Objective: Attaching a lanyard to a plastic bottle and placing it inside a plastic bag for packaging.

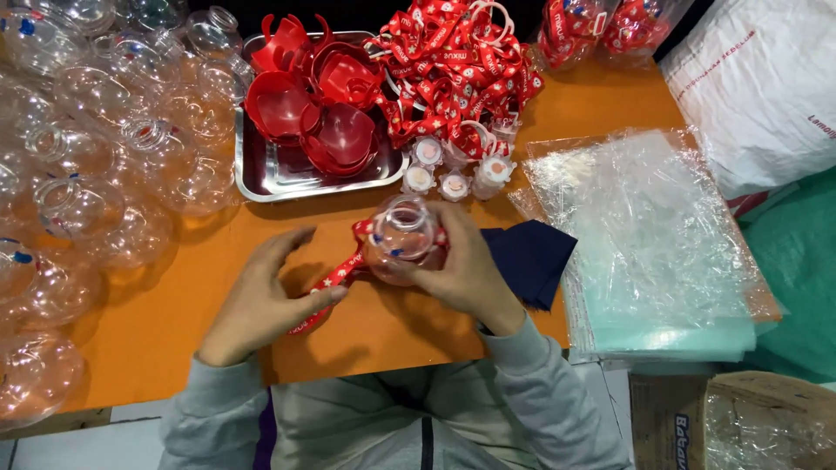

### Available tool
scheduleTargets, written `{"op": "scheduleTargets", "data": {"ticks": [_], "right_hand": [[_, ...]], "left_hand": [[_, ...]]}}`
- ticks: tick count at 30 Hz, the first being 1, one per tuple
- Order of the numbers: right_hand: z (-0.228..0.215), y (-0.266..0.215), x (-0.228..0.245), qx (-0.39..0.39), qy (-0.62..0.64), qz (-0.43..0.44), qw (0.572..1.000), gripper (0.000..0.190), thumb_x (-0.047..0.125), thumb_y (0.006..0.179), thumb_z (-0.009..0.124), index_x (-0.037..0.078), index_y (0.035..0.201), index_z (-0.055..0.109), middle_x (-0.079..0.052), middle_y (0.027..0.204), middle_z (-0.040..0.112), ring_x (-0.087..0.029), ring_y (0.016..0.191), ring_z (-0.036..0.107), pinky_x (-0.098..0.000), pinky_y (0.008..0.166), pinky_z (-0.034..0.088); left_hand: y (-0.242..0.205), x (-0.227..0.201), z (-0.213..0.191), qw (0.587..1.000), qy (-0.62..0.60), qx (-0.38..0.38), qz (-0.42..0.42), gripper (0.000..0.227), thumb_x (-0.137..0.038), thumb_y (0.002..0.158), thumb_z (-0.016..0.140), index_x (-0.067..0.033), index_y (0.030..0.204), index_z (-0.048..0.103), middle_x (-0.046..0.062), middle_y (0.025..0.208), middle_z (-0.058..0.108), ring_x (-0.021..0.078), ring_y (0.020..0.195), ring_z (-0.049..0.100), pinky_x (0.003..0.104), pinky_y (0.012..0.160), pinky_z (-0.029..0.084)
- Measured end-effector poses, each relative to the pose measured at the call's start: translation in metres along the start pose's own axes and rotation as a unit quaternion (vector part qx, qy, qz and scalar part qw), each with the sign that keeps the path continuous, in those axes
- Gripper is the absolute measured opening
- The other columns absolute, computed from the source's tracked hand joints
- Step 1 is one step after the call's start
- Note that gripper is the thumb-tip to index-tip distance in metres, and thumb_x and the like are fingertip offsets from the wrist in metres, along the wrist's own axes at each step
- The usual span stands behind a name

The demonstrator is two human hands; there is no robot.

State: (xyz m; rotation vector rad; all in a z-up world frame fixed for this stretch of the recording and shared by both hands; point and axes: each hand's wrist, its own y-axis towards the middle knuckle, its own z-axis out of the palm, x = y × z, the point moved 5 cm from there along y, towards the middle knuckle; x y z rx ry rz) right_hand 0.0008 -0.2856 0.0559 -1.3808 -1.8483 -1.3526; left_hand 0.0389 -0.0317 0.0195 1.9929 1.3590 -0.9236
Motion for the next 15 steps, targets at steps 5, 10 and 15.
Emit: {"op": "scheduleTargets", "data": {"ticks": [5,10,15], "right_hand": [[0.021,-0.003,-0.039,0.065,-0.005,-0.031,0.997,0.092,0.051,0.063,0.096,0.008,0.133,0.055,-0.017,0.122,0.061,-0.04,0.119,0.059,-0.05,0.109,0.04],[0.009,-0.001,-0.034,0.098,-0.029,0.023,0.994,0.118,0.05,0.061,0.098,0.008,0.153,0.038,-0.024,0.14,0.055,-0.046,0.129,0.053,-0.0546,0.111,0.036],[-0.002,-0.015,-0.056,0.113,-0.065,0.099,0.986,0.055,0.02,0.083,0.079,0.007,0.134,0.061,-0.013,0.074,0.076,-0.032,0.078,0.078,-0.0415,0.07,0.059]], "left_hand": [[0.024,-0.038,0.036,0.99,-0.061,-0.01,0.123,0.117,-0.047,0.061,0.096,-0.0074,0.156,0.04,0.027,0.139,0.056,0.0487,0.134,0.05,0.058,0.115,0.037],[0.042,-0.032,0.059,0.987,-0.064,-0.02,0.143,0.089,-0.031,0.075,0.086,-0.0152,0.154,0.047,0.021,0.125,0.064,0.0434,0.121,0.062,0.054,0.104,0.049],[0.043,-0.027,0.055,0.977,-0.091,-0.092,0.171,0.082,-0.03,0.081,0.082,-0.0071,0.151,0.046,0.022,0.131,0.06,0.0447,0.124,0.058,0.055,0.108,0.044]]}}
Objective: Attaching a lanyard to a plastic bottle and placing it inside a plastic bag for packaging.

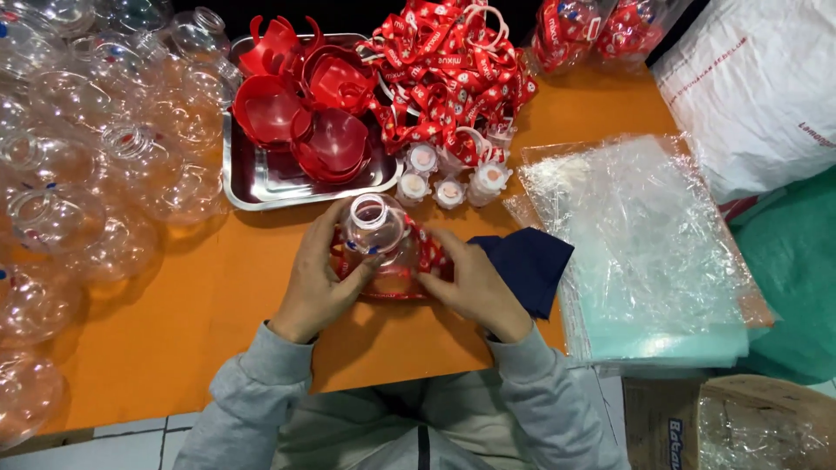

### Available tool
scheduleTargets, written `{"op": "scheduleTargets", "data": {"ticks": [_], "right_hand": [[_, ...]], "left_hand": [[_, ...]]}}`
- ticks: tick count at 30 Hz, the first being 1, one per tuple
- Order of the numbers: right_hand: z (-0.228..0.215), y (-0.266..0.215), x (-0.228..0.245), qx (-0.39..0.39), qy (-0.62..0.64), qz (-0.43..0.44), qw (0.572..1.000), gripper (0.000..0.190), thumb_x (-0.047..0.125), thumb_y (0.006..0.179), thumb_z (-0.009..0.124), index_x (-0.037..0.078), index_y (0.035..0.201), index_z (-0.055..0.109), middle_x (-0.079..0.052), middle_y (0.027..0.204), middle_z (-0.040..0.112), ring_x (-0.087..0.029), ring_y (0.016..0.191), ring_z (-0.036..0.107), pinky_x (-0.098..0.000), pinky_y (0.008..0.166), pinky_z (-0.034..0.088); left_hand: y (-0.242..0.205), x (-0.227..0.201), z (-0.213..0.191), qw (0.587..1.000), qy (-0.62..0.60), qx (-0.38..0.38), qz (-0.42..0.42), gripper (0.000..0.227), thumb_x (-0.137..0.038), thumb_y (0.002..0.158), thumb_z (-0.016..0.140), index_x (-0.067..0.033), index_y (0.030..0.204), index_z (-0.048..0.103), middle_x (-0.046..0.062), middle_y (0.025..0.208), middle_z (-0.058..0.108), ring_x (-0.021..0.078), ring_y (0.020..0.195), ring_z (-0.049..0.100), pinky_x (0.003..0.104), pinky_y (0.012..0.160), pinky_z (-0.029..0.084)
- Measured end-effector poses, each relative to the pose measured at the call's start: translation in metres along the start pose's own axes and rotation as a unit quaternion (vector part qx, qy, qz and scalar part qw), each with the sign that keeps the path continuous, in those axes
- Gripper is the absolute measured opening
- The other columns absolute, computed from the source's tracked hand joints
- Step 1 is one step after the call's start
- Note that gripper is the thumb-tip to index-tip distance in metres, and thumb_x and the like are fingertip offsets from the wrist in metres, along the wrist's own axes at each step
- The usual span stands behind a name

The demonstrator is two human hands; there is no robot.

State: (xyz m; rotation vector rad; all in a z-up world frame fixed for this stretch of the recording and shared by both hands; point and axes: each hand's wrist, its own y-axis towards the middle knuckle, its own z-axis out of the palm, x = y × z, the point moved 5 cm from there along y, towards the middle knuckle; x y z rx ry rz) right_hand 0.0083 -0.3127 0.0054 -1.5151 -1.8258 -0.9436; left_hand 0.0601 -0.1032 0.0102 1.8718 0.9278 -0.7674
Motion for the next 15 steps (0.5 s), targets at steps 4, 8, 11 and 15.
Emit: {"op": "scheduleTargets", "data": {"ticks": [4,8,11,15], "right_hand": [[0.001,-0.014,0.004,0.089,0.313,-0.026,0.945,0.05,0.004,0.086,0.076,-0.002,0.133,0.062,-0.009,0.084,0.076,-0.014,0.08,0.069,-0.0361,0.073,0.063],[-0.014,-0.017,0.006,0.045,0.321,0.01,0.946,0.036,0.005,0.087,0.077,-0.006,0.12,0.07,-0.014,0.086,0.073,-0.02,0.081,0.069,-0.0396,0.072,0.063],[-0.029,-0.014,-0.006,-0.044,0.208,0.018,0.977,0.044,0.01,0.085,0.082,0.001,0.126,0.071,-0.011,0.097,0.074,-0.018,0.091,0.069,-0.0383,0.083,0.061],[-0.057,-0.008,0.007,-0.143,-0.01,0.026,0.989,0.039,0.025,0.086,0.083,0.007,0.119,0.073,-0.017,0.099,0.074,-0.032,0.099,0.075,-0.0419,0.086,0.058]], "left_hand": [[-0.006,0.008,-0.002,1.0,0.005,-0.012,-0.009,0.08,-0.029,0.083,0.081,-0.0054,0.152,0.046,0.023,0.128,0.061,0.0446,0.121,0.059,0.056,0.107,0.044],[-0.004,0.007,-0.001,1.0,-0.001,-0.003,0.004,0.081,-0.032,0.083,0.083,-0.0058,0.151,0.048,0.021,0.128,0.062,0.0431,0.12,0.06,0.055,0.106,0.044],[-0.008,0.01,0.006,1.0,-0.01,0.015,0.02,0.084,-0.034,0.081,0.084,-0.0071,0.152,0.048,0.02,0.13,0.062,0.0427,0.122,0.059,0.054,0.106,0.044],[-0.01,0.008,0.007,0.999,-0.022,0.015,0.032,0.086,-0.032,0.079,0.084,-0.0078,0.152,0.048,0.02,0.13,0.063,0.0428,0.122,0.06,0.054,0.106,0.046]]}}
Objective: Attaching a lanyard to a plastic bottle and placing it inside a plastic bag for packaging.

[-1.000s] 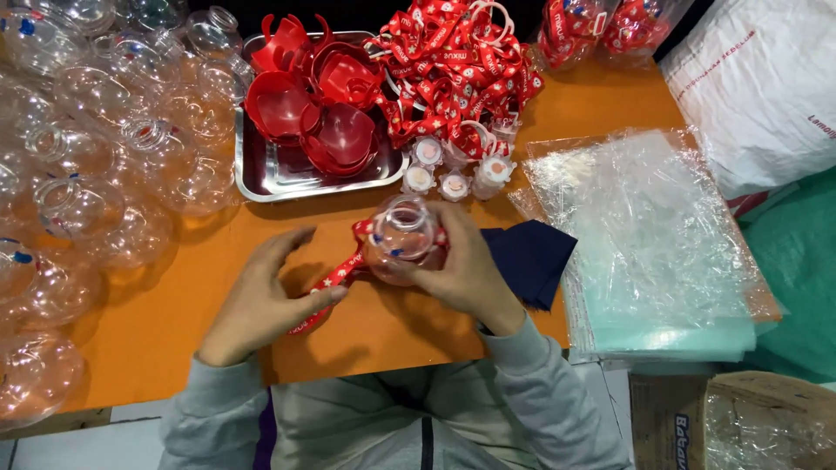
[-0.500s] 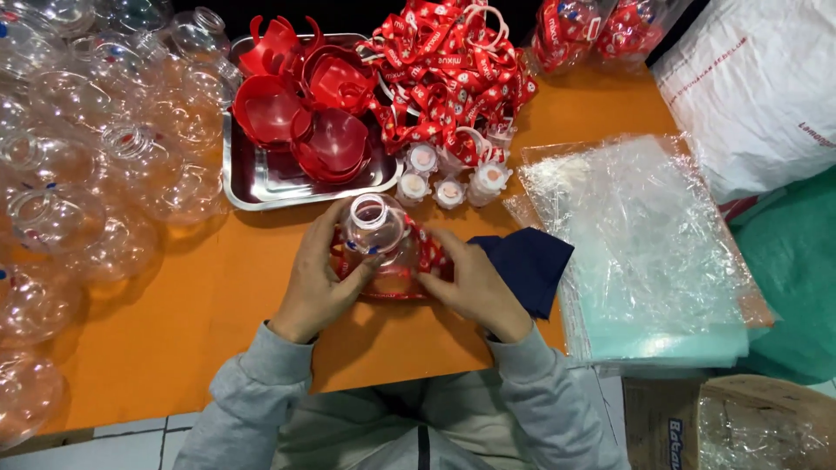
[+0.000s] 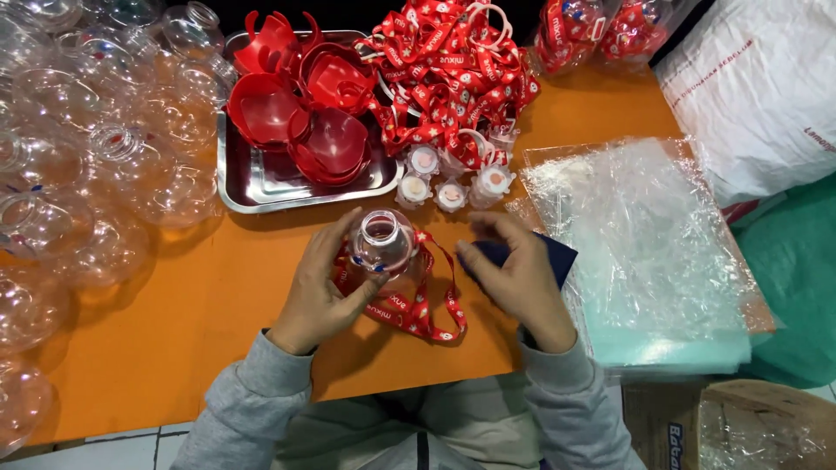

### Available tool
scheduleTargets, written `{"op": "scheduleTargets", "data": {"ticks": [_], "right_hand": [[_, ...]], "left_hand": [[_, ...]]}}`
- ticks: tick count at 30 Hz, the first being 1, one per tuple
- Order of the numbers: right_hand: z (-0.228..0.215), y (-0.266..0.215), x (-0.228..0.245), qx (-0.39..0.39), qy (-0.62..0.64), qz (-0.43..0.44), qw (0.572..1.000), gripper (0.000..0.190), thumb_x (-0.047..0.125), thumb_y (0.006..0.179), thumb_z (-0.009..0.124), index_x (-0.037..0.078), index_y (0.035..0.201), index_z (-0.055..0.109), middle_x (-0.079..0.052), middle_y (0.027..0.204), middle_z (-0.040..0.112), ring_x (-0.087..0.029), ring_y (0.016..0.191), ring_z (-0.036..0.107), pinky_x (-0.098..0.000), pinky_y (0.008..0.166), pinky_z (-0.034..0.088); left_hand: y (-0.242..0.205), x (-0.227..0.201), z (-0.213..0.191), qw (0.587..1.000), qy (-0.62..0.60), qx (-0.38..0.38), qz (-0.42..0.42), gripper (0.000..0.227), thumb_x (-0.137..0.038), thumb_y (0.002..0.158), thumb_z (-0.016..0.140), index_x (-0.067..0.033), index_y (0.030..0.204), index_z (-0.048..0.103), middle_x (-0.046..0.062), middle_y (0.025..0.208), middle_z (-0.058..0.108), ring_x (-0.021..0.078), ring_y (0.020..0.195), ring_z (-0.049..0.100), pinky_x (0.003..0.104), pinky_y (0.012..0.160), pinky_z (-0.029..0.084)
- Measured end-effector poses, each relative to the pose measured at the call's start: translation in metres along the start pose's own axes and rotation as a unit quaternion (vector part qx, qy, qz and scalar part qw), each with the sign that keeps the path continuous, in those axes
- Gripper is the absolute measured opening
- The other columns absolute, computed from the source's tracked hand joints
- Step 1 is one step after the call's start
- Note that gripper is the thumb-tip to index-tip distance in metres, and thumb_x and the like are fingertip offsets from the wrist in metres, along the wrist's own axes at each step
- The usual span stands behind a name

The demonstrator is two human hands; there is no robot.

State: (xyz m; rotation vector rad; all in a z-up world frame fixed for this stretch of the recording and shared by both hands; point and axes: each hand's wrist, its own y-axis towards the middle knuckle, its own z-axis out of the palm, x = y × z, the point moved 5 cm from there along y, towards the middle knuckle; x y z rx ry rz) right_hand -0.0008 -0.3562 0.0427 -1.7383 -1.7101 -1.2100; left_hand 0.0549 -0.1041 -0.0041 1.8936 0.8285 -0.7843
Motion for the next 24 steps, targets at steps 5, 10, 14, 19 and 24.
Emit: {"op": "scheduleTargets", "data": {"ticks": [5,10,14,19,24], "right_hand": [[-0.016,0.029,-0.015,-0.054,-0.12,-0.063,0.989,0.026,0.021,0.087,0.083,0.009,0.107,0.074,-0.013,0.097,0.067,-0.036,0.099,0.07,-0.0434,0.089,0.054],[-0.029,0.048,-0.026,-0.076,-0.162,-0.05,0.983,0.027,0.018,0.086,0.085,0.003,0.102,0.07,-0.019,0.105,0.059,-0.045,0.106,0.065,-0.0508,0.093,0.051],[-0.024,0.058,-0.031,-0.066,-0.151,-0.067,0.984,0.039,0.022,0.082,0.087,0.002,0.106,0.064,-0.024,0.106,0.059,-0.053,0.109,0.062,-0.0569,0.096,0.047],[-0.019,0.063,-0.04,-0.063,-0.15,-0.071,0.984,0.045,0.024,0.08,0.089,0.003,0.106,0.06,-0.025,0.103,0.059,-0.056,0.107,0.06,-0.061,0.094,0.046],[-0.015,0.069,-0.049,-0.057,-0.17,-0.086,0.98,0.037,0.02,0.082,0.086,0.004,0.104,0.062,-0.023,0.099,0.063,-0.051,0.101,0.065,-0.0574,0.089,0.049]], "left_hand": [[0.001,-0.003,0.001,1.0,0.007,-0.02,0.019,0.083,-0.032,0.078,0.085,-0.0066,0.15,0.051,0.022,0.135,0.06,0.0448,0.125,0.059,0.056,0.106,0.046],[0.0,-0.001,0.003,1.0,0.007,-0.014,0.022,0.082,-0.029,0.079,0.084,-0.0063,0.15,0.051,0.022,0.133,0.062,0.0454,0.122,0.06,0.056,0.104,0.046],[0.002,-0.002,0.002,1.0,0.004,-0.02,0.019,0.082,-0.03,0.078,0.084,-0.0071,0.15,0.052,0.021,0.13,0.063,0.0442,0.118,0.062,0.055,0.103,0.048],[0.002,-0.003,0.002,1.0,-0.005,-0.014,0.009,0.081,-0.028,0.077,0.085,-0.0054,0.148,0.053,0.023,0.128,0.064,0.0452,0.116,0.063,0.056,0.102,0.048],[0.001,-0.003,0.002,1.0,0.0,-0.017,0.01,0.081,-0.031,0.078,0.084,-0.006,0.148,0.053,0.022,0.128,0.064,0.0446,0.116,0.062,0.055,0.101,0.048]]}}
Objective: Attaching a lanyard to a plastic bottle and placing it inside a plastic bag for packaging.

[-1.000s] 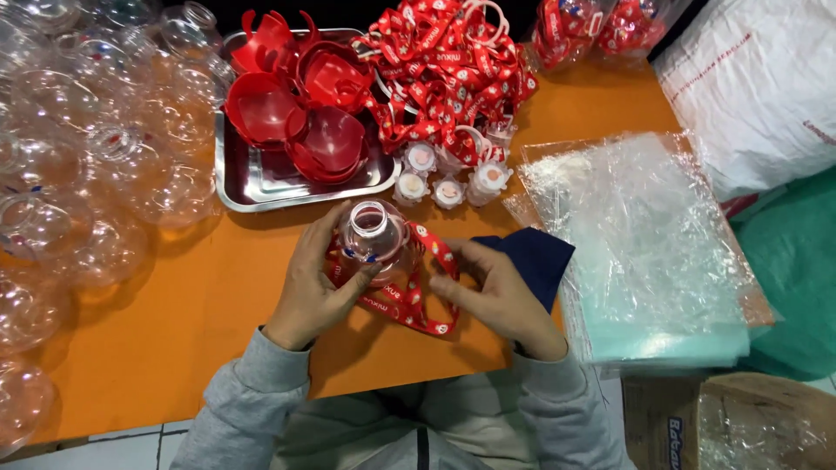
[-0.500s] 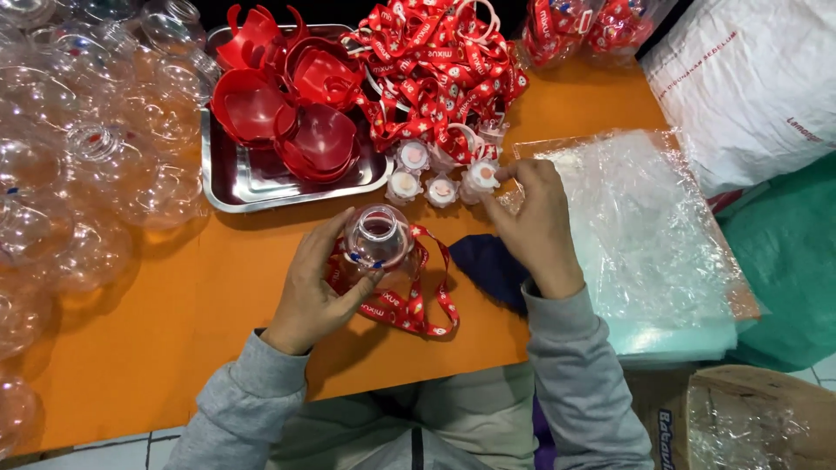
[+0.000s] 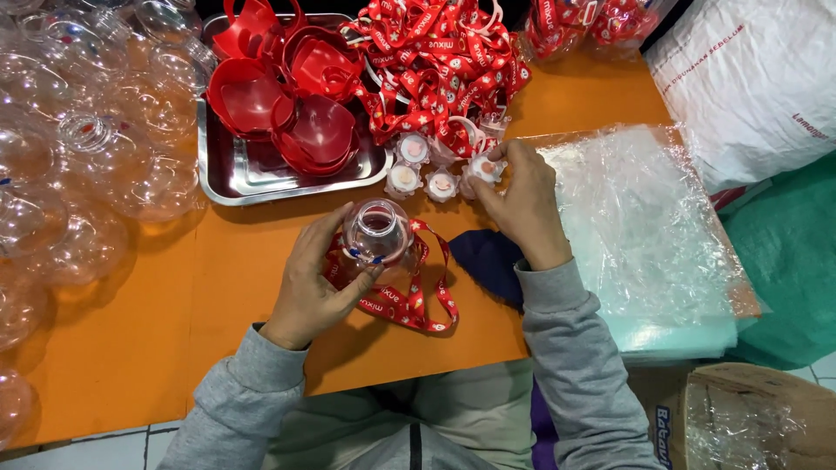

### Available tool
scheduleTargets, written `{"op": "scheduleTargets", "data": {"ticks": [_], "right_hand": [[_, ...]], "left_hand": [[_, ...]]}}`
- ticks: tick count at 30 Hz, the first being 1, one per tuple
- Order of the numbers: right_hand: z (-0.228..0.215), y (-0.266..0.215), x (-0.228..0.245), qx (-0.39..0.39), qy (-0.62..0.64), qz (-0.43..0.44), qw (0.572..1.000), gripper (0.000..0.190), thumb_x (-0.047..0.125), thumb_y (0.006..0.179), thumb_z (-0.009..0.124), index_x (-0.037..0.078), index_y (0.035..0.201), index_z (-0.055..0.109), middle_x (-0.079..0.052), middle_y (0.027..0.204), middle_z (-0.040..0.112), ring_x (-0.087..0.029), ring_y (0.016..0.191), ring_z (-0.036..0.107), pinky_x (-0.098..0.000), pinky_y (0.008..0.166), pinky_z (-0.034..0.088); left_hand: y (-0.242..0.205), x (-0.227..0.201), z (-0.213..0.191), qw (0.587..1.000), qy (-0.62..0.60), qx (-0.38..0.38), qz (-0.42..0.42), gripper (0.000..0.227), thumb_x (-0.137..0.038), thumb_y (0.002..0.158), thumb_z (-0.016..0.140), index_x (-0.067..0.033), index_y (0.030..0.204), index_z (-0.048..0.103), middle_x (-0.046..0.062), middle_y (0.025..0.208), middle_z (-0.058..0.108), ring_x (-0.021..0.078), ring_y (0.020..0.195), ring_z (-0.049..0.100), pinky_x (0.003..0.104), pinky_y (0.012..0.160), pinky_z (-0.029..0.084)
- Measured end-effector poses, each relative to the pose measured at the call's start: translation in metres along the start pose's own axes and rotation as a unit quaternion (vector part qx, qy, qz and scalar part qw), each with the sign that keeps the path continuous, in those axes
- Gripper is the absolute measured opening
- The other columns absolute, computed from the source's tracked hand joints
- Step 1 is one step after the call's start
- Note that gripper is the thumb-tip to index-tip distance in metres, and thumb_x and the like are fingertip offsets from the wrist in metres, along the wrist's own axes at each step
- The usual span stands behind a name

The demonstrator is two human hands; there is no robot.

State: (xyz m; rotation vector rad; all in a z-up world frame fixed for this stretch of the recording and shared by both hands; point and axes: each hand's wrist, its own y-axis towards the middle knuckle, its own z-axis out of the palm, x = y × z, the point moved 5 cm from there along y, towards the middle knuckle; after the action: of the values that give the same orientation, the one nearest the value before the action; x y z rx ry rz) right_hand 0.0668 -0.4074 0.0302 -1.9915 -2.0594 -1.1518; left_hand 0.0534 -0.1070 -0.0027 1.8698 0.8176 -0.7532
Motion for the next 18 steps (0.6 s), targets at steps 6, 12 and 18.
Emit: {"op": "scheduleTargets", "data": {"ticks": [6,12,18], "right_hand": [[0.005,0.003,-0.002,-0.007,0.035,-0.012,0.999,0.024,0.014,0.087,0.082,0.005,0.1,0.064,-0.019,0.093,0.066,-0.044,0.095,0.069,-0.0495,0.084,0.053],[0.001,0.002,-0.007,-0.023,0.107,0.022,0.994,0.017,0.013,0.091,0.078,0.004,0.102,0.068,-0.018,0.095,0.069,-0.038,0.097,0.071,-0.0454,0.085,0.054],[-0.005,-0.001,-0.007,-0.025,0.334,0.104,0.936,0.013,0.013,0.1,0.073,0.004,0.105,0.065,-0.004,0.088,0.063,-0.013,0.085,0.064,-0.0268,0.078,0.055]], "left_hand": [[0.003,0.0,0.0,1.0,-0.006,-0.002,-0.004,0.08,-0.032,0.078,0.085,-0.0051,0.147,0.054,0.022,0.128,0.065,0.0447,0.116,0.063,0.056,0.101,0.048],[0.003,-0.003,-0.001,1.0,-0.016,0.0,-0.004,0.081,-0.026,0.077,0.086,-0.0035,0.147,0.053,0.024,0.127,0.064,0.046,0.117,0.062,0.056,0.102,0.048],[0.0,-0.001,0.003,1.0,-0.02,-0.009,0.015,0.093,-0.035,0.068,0.094,-0.0061,0.146,0.054,0.02,0.13,0.064,0.042,0.121,0.061,0.054,0.107,0.046]]}}
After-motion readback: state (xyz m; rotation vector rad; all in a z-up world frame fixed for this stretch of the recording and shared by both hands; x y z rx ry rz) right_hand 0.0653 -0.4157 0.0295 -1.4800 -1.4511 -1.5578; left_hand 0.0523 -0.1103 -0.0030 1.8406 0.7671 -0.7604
